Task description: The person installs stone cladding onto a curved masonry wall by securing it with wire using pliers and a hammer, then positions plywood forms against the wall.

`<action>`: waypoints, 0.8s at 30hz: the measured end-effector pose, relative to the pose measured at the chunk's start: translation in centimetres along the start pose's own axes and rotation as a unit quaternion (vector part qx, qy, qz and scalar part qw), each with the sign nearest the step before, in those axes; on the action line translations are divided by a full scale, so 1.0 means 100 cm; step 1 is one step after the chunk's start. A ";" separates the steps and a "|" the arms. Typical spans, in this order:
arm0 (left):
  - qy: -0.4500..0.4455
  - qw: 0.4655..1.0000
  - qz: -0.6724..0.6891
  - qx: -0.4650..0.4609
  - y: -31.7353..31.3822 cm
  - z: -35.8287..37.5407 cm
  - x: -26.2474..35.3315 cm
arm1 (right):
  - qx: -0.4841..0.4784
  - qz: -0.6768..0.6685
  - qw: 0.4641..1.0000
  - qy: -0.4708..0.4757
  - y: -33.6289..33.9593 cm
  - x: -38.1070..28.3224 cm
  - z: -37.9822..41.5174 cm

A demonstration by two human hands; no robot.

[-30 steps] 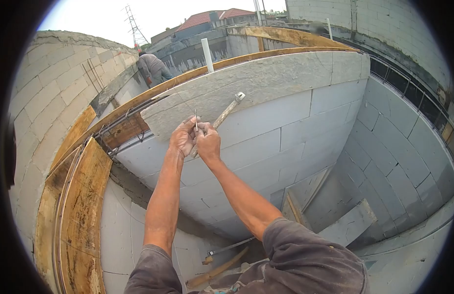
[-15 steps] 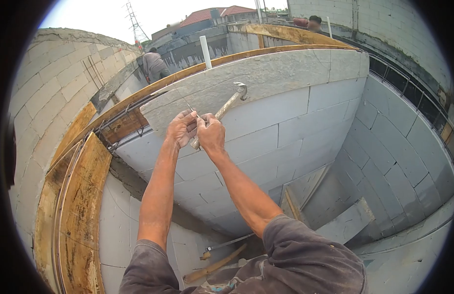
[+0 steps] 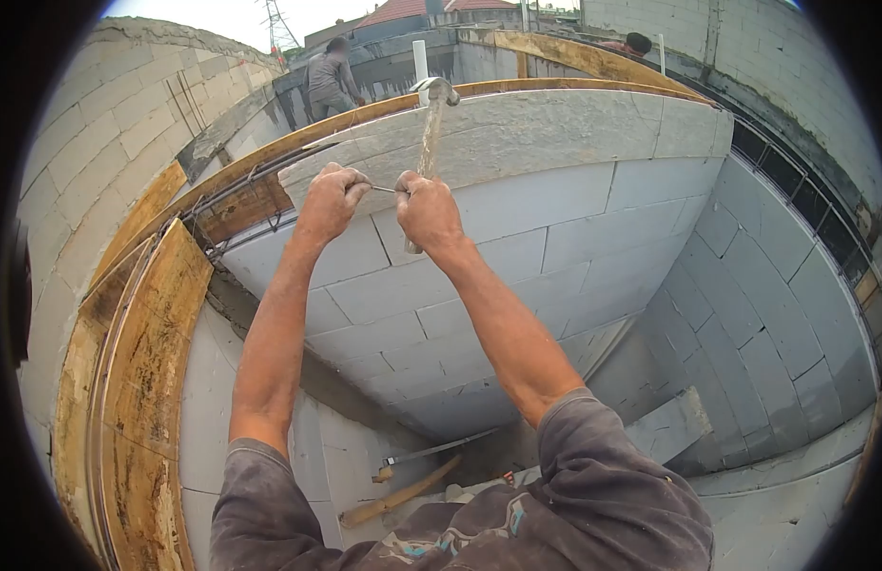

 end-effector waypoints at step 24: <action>0.257 0.224 0.898 -0.276 -0.170 0.029 -0.073 | -0.389 0.071 0.915 0.078 0.012 -0.017 -0.078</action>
Point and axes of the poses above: each hand's wrist, its own z-axis away from the middle knuckle, its own y-axis out of the back of the hand, x = y × z, the point moved 5 cm from there along -z, towards the middle knuckle, and after that the axes turned 15 degrees about y, right-handed, at the moved point
